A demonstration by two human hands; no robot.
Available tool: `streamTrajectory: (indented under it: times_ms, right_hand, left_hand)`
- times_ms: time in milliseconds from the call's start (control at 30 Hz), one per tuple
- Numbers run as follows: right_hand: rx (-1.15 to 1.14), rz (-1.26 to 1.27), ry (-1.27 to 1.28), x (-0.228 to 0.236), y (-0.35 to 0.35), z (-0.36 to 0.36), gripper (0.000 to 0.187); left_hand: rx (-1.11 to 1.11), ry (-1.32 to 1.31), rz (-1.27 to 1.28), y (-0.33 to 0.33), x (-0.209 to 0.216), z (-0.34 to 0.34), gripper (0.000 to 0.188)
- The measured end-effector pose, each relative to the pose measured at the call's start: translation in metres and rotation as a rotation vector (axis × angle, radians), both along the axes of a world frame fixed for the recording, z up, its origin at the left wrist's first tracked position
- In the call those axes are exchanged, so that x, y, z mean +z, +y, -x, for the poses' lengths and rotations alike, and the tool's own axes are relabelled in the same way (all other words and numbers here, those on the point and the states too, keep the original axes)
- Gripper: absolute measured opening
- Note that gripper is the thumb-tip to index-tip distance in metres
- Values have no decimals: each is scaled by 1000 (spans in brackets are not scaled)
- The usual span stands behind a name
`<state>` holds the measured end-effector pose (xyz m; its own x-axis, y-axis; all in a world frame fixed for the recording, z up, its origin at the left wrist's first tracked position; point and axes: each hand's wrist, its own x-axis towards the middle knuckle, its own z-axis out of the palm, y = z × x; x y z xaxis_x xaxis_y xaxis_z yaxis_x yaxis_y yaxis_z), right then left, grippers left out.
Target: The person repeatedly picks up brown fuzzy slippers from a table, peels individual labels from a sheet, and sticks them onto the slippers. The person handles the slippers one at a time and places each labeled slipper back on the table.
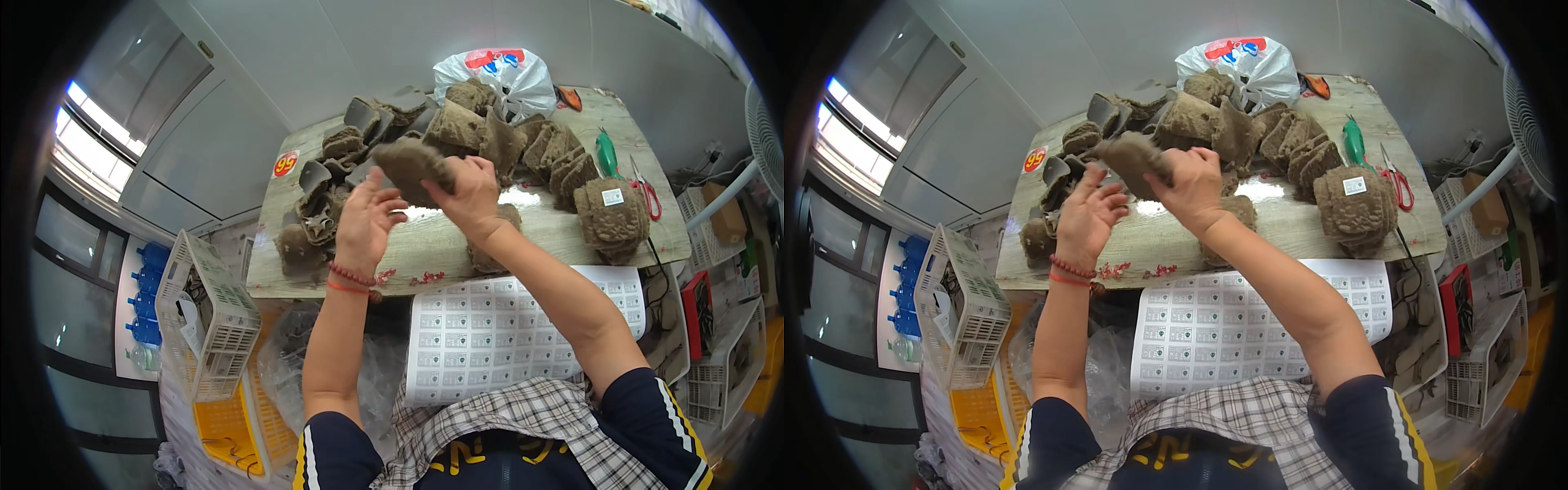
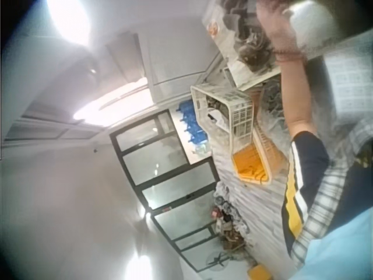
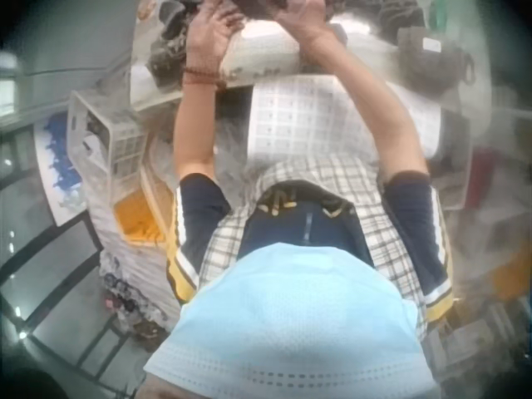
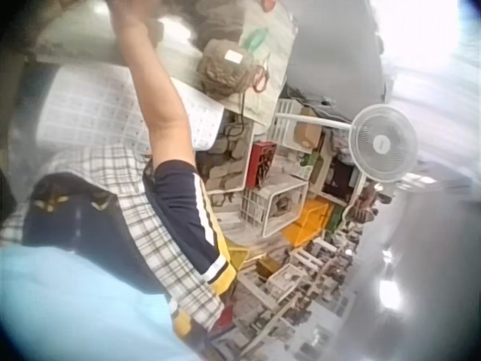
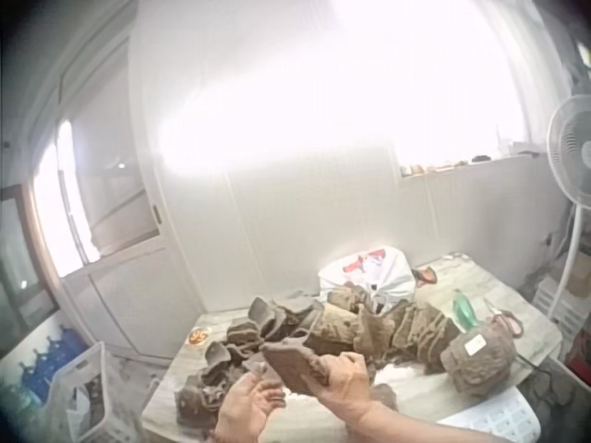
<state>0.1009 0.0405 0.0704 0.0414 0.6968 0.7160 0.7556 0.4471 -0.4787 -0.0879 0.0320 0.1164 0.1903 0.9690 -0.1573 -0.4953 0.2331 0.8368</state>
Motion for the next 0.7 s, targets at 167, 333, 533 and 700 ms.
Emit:
streamTrajectory:
  times_ms: [167,333,533,700]
  right_hand:
    - [766,784,1026,9,-21,-30,37]
    - [725,1035,1182,7,-40,-42,46]
    - [462,893,1076,5,-58,-52,39]
    - [513,747,1205,-6,-47,-84,40]
  left_hand:
    - [-13,67,-151,-9,-43,16,42]
    - [-268,64,-54,-26,-40,-48,41]
    - [-441,173,-25,-36,-35,-72,52]
    - [-366,-78,116,-17,-42,-88,40]
